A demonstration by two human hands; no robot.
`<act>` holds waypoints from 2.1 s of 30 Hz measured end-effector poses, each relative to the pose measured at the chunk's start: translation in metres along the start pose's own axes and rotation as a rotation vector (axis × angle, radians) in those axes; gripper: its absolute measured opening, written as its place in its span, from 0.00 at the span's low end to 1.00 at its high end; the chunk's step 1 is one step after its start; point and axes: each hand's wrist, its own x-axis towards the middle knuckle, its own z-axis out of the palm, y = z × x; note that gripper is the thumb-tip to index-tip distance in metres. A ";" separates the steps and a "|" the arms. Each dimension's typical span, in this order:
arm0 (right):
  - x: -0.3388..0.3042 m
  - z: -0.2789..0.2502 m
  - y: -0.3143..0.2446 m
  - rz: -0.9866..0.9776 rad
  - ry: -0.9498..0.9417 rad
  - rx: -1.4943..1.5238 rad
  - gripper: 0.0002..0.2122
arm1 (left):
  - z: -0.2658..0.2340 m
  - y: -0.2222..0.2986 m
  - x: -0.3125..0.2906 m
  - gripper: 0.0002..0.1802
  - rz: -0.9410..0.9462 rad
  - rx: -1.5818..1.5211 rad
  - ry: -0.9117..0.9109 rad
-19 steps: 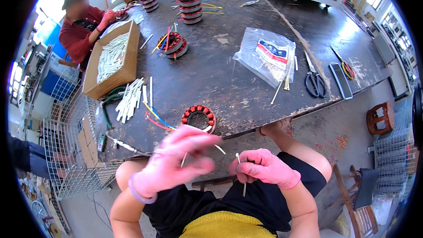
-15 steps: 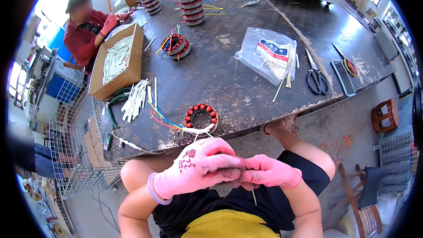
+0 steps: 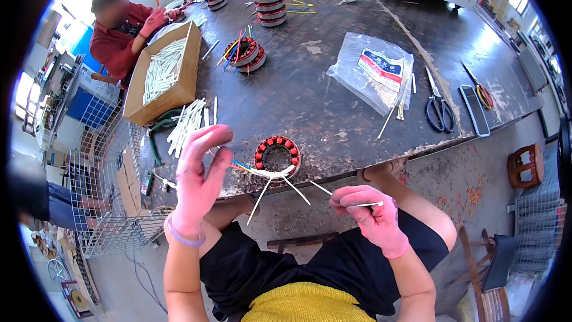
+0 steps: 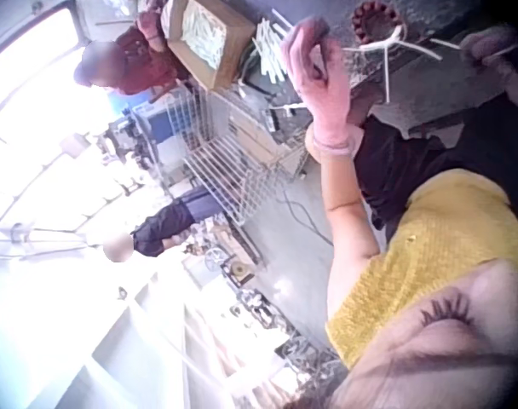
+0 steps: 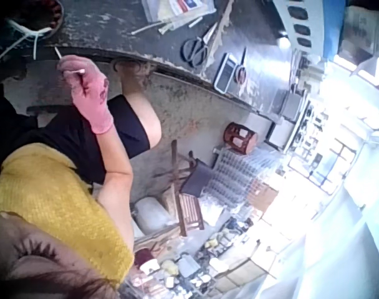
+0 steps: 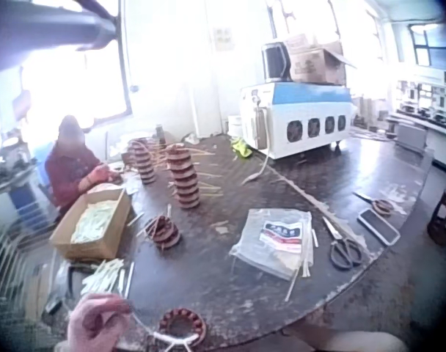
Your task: The person slides white insulating sleeves over wires on a motor stator, uses scissors to cut a wire, and tucks the wire ends into the stator housing.
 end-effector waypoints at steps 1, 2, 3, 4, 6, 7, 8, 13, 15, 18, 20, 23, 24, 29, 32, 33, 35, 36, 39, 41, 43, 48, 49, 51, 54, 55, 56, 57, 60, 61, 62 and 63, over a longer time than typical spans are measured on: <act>0.006 0.006 0.006 -0.043 0.022 0.041 0.06 | -0.001 -0.024 0.000 0.23 -0.030 0.082 -0.047; 0.010 0.007 0.012 -0.050 -0.005 0.012 0.06 | 0.005 -0.034 -0.004 0.24 -0.014 0.109 -0.183; 0.014 0.007 0.018 -0.053 -0.031 -0.018 0.06 | 0.009 -0.036 -0.003 0.26 0.083 0.173 -0.317; 0.017 0.007 0.022 -0.056 -0.058 -0.046 0.06 | 0.012 -0.034 -0.002 0.27 0.116 0.186 -0.422; 0.024 0.009 0.028 -0.060 -0.078 -0.088 0.06 | 0.020 -0.034 -0.004 0.31 0.160 0.161 -0.538; 0.027 0.010 0.029 -0.064 -0.091 -0.111 0.06 | 0.025 -0.036 -0.006 0.32 0.169 0.175 -0.525; 0.028 0.011 0.027 -0.041 -0.091 -0.125 0.06 | 0.030 -0.039 -0.008 0.33 0.179 0.190 -0.511; 0.033 0.012 0.023 -0.104 -0.114 -0.298 0.05 | 0.051 -0.053 -0.016 0.28 0.261 0.280 -0.343; 0.036 0.013 0.022 -0.124 -0.114 -0.292 0.05 | 0.053 -0.054 -0.014 0.27 0.258 0.274 -0.328; 0.037 0.013 0.023 -0.090 -0.120 -0.311 0.06 | 0.053 -0.054 -0.014 0.26 0.259 0.263 -0.320; 0.038 0.011 0.026 -0.134 -0.125 -0.325 0.07 | 0.053 -0.055 -0.013 0.26 0.256 0.253 -0.320; 0.040 0.011 0.025 -0.170 -0.143 -0.359 0.10 | 0.053 -0.056 -0.015 0.25 0.241 0.242 -0.325; 0.040 0.012 0.024 -0.177 -0.149 -0.374 0.10 | 0.053 -0.056 -0.015 0.25 0.241 0.242 -0.325; 0.041 0.014 0.021 -0.185 -0.139 -0.400 0.11 | 0.052 -0.056 -0.015 0.25 0.239 0.250 -0.332; 0.040 0.015 0.021 -0.213 -0.135 -0.409 0.10 | 0.052 -0.054 -0.013 0.24 0.246 0.253 -0.329; 0.039 0.014 0.022 -0.225 -0.137 -0.414 0.10 | 0.053 -0.054 -0.013 0.24 0.246 0.250 -0.331; 0.040 0.013 0.021 -0.211 -0.147 -0.434 0.10 | 0.054 -0.053 -0.012 0.24 0.245 0.249 -0.331; 0.041 0.012 0.020 -0.204 -0.151 -0.444 0.09 | 0.054 -0.053 -0.012 0.24 0.246 0.250 -0.330; 0.041 0.011 0.025 -0.238 -0.143 -0.458 0.10 | 0.055 -0.055 -0.013 0.26 0.245 0.237 -0.342; 0.043 0.013 0.022 -0.161 -0.137 -0.438 0.11 | 0.054 -0.056 -0.013 0.27 0.236 0.198 -0.347; 0.045 0.023 0.023 -0.102 -0.101 -0.380 0.11 | 0.037 -0.049 -0.005 0.28 0.219 0.167 -0.368; 0.042 0.032 0.032 -0.085 -0.028 -0.367 0.10 | -0.086 0.037 -0.009 0.36 0.183 -1.268 0.417; 0.045 0.034 0.032 -0.094 -0.052 -0.367 0.10 | -0.114 0.079 -0.018 0.35 0.419 -1.459 0.458; 0.041 0.040 0.036 -0.039 0.021 -0.304 0.10 | -0.148 0.138 -0.036 0.27 0.702 -1.086 0.577; 0.041 0.037 0.051 -0.049 0.055 -0.279 0.08 | -0.124 0.184 -0.051 0.26 1.022 -0.913 0.607; 0.041 0.035 0.052 -0.021 0.063 -0.288 0.08 | -0.114 0.189 -0.057 0.25 1.133 -0.884 0.632; 0.041 0.035 0.055 -0.023 0.051 -0.314 0.07 | -0.109 0.191 -0.061 0.25 1.243 -0.859 0.657; 0.042 0.036 0.057 -0.010 0.048 -0.295 0.07 | -0.103 0.196 -0.063 0.25 1.352 -0.821 0.678; 0.044 0.038 0.053 0.012 0.038 -0.276 0.07 | -0.096 0.200 -0.062 0.25 1.421 -0.787 0.716; 0.045 0.038 0.052 -0.015 0.034 -0.293 0.07 | -0.096 0.201 -0.060 0.25 1.419 -0.786 0.719; 0.047 0.037 0.051 -0.041 0.031 -0.310 0.07 | -0.095 0.202 -0.059 0.25 1.414 -0.782 0.720; 0.048 0.038 0.050 -0.066 0.025 -0.329 0.07 | -0.094 0.202 -0.059 0.25 1.412 -0.786 0.724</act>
